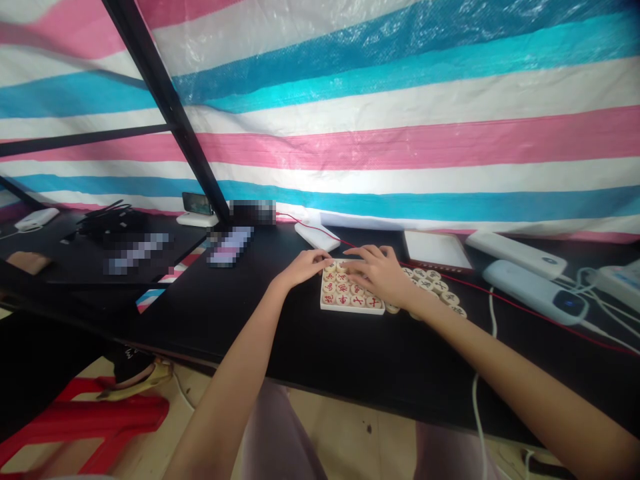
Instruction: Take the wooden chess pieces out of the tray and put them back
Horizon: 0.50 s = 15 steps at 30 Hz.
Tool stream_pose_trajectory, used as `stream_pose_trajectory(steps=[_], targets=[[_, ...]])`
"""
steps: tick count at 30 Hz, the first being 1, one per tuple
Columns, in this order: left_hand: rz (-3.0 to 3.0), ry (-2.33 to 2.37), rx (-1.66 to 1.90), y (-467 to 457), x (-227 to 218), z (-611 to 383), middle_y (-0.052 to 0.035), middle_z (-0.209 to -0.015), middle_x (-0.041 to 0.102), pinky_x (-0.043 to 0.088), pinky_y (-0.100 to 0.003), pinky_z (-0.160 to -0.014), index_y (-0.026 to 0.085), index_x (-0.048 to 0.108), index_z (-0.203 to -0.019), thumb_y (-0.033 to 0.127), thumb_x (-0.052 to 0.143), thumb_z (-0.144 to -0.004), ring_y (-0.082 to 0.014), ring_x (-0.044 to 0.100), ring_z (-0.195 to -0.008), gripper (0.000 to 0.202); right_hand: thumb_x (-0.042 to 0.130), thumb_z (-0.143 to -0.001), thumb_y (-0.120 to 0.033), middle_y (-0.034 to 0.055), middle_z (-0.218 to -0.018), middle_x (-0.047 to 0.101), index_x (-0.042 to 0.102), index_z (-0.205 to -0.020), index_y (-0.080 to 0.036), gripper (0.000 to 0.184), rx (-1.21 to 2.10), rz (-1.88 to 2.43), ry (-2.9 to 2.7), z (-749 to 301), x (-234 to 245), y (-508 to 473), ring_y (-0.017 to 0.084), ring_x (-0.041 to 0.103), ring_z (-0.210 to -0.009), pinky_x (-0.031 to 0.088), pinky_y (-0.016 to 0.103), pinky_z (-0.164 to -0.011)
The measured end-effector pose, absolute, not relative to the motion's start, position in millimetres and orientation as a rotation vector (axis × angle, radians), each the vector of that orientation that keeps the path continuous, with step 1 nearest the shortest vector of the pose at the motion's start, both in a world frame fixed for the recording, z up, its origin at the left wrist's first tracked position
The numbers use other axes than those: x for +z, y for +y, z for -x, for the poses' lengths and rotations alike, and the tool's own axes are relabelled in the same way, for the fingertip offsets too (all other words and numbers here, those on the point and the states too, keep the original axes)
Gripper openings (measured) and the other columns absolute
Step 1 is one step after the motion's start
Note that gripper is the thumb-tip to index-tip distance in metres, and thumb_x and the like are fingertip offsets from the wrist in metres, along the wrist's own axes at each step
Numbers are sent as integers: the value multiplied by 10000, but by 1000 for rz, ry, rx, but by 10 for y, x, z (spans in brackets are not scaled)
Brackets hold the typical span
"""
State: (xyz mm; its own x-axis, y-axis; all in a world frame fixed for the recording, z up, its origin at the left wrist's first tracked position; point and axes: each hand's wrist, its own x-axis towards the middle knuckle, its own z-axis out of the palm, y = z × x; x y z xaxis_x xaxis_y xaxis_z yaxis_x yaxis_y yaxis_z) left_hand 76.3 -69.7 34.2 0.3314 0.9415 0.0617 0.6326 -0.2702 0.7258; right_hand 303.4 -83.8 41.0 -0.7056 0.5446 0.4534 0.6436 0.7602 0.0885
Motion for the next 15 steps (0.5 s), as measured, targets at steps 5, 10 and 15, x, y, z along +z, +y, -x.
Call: stream_pose_trajectory(steps=[5, 10, 15], targets=[[-2011, 1365, 664, -695, 339, -760, -48, -826, 645, 430, -270, -674, 156, 654, -1015, 492, 460, -827, -180, 570, -756, 431, 413, -932, -367, 41, -1272, 553, 629, -1100, -288, 284, -337, 896, -2556, -3039, 401, -834, 242, 459, -1087, 276, 409, -826], [-2020, 1364, 667, -693, 335, -756, -42, -806, 639, 421, -264, -659, 162, 654, -1005, 505, 458, -825, -176, 567, -741, 435, 418, -929, -352, 48, -1272, 555, 623, -1123, -289, 289, -351, 908, -2561, -3028, 389, -842, 248, 462, -1082, 286, 414, -826], [-2037, 1355, 667, -679, 324, -747, -38, -802, 637, 414, -262, -658, 167, 656, -999, 502, 461, -826, -174, 565, -739, 425, 422, -930, -359, 56, -1271, 556, 592, -1164, -279, 300, -341, 879, -2532, -3054, 435, -834, 242, 466, -1089, 277, 410, -830]])
